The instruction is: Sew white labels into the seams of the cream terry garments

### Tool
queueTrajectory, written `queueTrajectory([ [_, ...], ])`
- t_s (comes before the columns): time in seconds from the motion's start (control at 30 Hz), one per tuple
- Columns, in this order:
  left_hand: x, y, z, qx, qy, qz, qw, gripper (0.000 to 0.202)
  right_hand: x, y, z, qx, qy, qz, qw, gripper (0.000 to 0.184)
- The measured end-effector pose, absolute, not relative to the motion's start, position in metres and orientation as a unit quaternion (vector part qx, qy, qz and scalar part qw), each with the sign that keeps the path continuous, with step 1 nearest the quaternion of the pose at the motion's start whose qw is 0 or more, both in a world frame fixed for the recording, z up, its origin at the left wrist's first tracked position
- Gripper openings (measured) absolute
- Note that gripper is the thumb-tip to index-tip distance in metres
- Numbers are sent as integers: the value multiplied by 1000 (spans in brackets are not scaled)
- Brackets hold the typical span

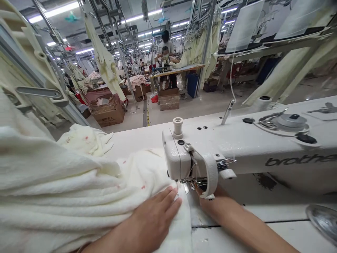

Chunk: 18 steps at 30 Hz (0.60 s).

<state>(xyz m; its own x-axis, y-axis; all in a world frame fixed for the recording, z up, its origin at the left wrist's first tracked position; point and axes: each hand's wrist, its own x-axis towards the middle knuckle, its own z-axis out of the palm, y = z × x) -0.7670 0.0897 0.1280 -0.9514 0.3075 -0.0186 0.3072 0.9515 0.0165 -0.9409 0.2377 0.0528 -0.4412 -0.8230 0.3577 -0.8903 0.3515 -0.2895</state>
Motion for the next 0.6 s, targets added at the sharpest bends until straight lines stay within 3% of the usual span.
queueTrajectory([
  [0.1, -768, 88, 128, 159, 987, 5, 10, 48, -922, 259, 54, 550, -809, 195, 73, 46],
  [0.23, -766, 89, 125, 166, 986, -2, 6, 48, -909, 278, 62, 561, -799, 148, 159, 50],
  [0.37, -766, 89, 127, 170, 985, -17, 6, 47, -896, 280, 67, 562, -778, 182, 214, 62],
  [0.6, -766, 88, 128, 177, 984, -23, -2, 47, -883, 279, 63, 576, -765, 171, 232, 59],
])
